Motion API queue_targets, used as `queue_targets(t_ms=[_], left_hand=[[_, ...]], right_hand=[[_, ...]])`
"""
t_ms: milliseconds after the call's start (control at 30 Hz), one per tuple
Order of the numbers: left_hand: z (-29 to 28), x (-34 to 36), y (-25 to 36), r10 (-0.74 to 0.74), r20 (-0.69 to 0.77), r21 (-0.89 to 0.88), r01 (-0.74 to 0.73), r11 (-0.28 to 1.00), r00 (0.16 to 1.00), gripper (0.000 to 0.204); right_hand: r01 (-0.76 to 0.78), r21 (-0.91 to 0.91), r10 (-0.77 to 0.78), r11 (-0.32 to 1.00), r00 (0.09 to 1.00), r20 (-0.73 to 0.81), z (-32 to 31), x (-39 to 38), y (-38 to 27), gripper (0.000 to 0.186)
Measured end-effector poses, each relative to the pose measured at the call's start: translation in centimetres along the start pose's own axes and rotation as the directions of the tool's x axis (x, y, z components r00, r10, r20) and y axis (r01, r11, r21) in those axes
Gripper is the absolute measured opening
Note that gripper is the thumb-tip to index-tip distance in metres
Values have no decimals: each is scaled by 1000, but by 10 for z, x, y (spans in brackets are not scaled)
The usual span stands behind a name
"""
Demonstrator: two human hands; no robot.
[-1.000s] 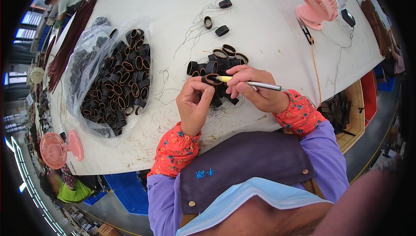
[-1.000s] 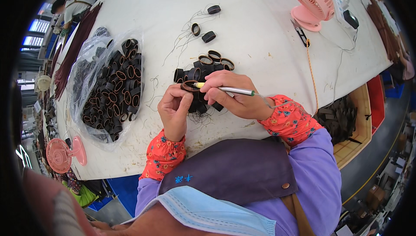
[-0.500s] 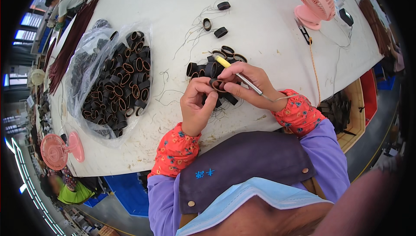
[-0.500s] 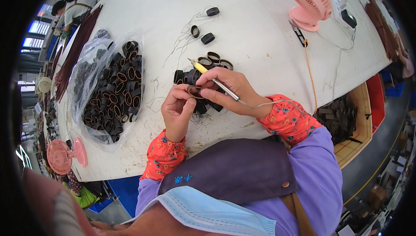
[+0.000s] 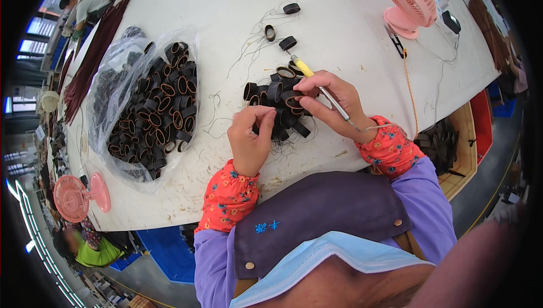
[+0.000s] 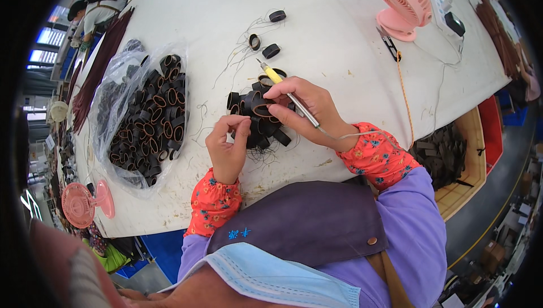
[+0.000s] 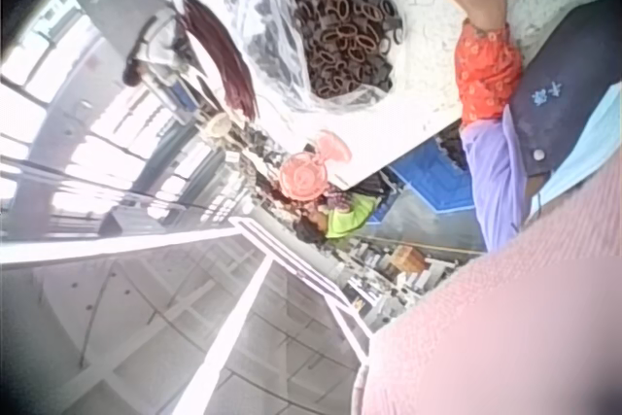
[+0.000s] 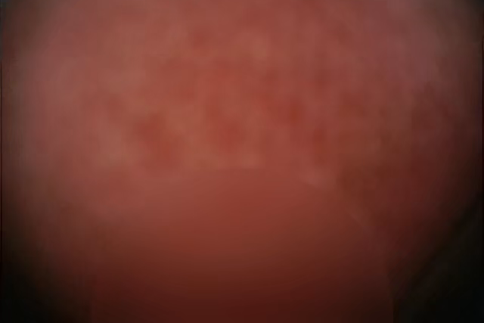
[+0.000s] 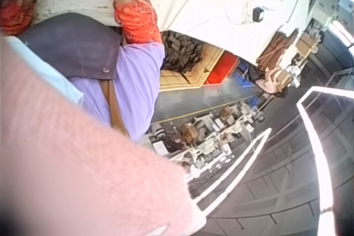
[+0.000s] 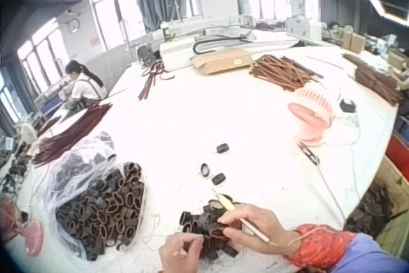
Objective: Applying a yellow finish or adhesive to the edges of small black leather loops using a precision applicator pen.
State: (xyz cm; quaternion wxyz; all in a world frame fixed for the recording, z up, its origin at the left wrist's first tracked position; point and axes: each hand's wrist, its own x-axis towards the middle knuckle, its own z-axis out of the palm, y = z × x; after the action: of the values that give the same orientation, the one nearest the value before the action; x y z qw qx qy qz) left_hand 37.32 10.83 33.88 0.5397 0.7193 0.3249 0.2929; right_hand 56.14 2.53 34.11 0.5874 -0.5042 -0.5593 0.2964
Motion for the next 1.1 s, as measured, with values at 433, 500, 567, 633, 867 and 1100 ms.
queue_targets(t_ms=[433, 500, 567, 633, 867, 1100], left_hand=[[-20, 8, -14, 265, -372, 102, -244, 964, 889, 21], [-39, 17, -14, 292, -623, 267, -154, 951, 725, 35], [-51, 22, -13, 344, -739, 369, -78, 926, 580, 49], [-52, 22, -16, 387, -758, 416, -68, 907, 526, 53], [4, 0, 10, 359, 289, 512, -460, 725, 887, 34], [12, 1, -5, 386, 176, 566, -414, 713, 906, 28]], right_hand=[[216, -145, -218, 966, 976, 1, 6, 4, -1, 25], [160, -144, -170, 977, 984, -61, 1, 3, 1, 22], [113, -129, -118, 985, 993, -29, -1, 2, -2, 20], [65, -119, -65, 991, 998, 2, -2, 1, -3, 18], [74, -149, -77, 986, 997, -15, -2, 2, -1, 17], [90, -120, -82, 989, 994, 71, -4, 1, -3, 22]])
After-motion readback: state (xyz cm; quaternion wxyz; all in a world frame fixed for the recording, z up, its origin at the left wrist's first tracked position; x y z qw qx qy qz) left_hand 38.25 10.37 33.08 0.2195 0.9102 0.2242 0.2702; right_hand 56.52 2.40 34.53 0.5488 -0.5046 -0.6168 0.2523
